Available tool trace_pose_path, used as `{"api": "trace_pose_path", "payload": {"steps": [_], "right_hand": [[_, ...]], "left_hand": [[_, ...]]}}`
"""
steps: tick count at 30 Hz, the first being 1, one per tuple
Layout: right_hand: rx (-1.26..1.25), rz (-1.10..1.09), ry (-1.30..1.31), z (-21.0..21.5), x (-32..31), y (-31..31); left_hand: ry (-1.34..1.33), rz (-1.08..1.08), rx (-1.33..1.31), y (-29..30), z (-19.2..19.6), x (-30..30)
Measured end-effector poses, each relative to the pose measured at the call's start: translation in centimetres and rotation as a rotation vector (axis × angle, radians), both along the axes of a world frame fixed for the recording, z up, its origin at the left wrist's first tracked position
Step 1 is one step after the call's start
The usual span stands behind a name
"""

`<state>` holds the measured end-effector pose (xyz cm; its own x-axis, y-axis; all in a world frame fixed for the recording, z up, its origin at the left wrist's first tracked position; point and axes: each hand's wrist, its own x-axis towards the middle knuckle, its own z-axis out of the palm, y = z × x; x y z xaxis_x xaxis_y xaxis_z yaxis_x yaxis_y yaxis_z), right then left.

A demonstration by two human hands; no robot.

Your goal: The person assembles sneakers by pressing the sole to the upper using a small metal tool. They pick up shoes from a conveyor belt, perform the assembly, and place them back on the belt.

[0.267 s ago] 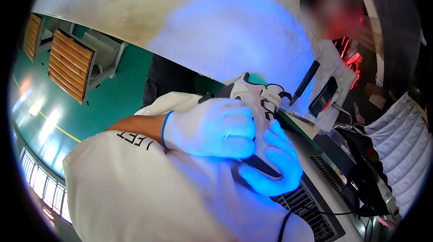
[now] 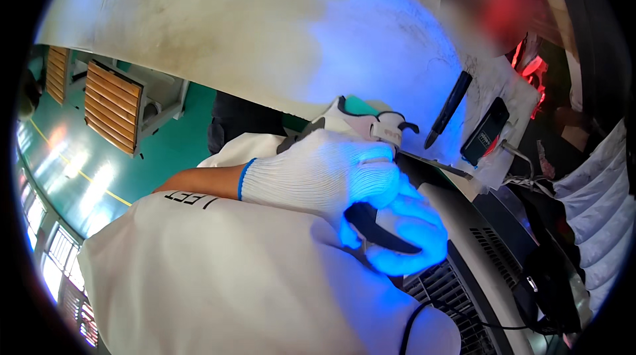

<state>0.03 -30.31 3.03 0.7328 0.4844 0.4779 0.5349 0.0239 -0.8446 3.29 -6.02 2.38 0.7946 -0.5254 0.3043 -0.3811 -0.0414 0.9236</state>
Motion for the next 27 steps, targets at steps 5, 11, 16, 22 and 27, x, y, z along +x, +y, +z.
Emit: {"api": "trace_pose_path", "payload": {"steps": [5, 11, 16, 22, 27], "right_hand": [[-0.044, -0.378, 0.460, -5.9, -0.4, -0.9], [-0.151, -0.327, 0.297, -4.8, 1.3, -0.8], [-0.068, -0.334, 0.255, -6.1, 1.5, -1.2], [-0.092, -0.347, 0.295, -5.8, 1.3, -1.2], [-0.073, -0.249, 0.418, -5.0, 2.2, -1.5]], "left_hand": [[-0.166, 0.017, 0.584, -1.9, 1.6, 3.1], [-0.144, -0.085, 0.750, -3.1, 3.1, 4.4], [-0.160, -0.109, 0.557, -2.0, 3.8, 4.2], [-0.059, 0.383, 0.869, 2.4, 4.1, -2.6], [-0.120, 0.324, 0.949, 2.5, 3.5, -2.6]]}}
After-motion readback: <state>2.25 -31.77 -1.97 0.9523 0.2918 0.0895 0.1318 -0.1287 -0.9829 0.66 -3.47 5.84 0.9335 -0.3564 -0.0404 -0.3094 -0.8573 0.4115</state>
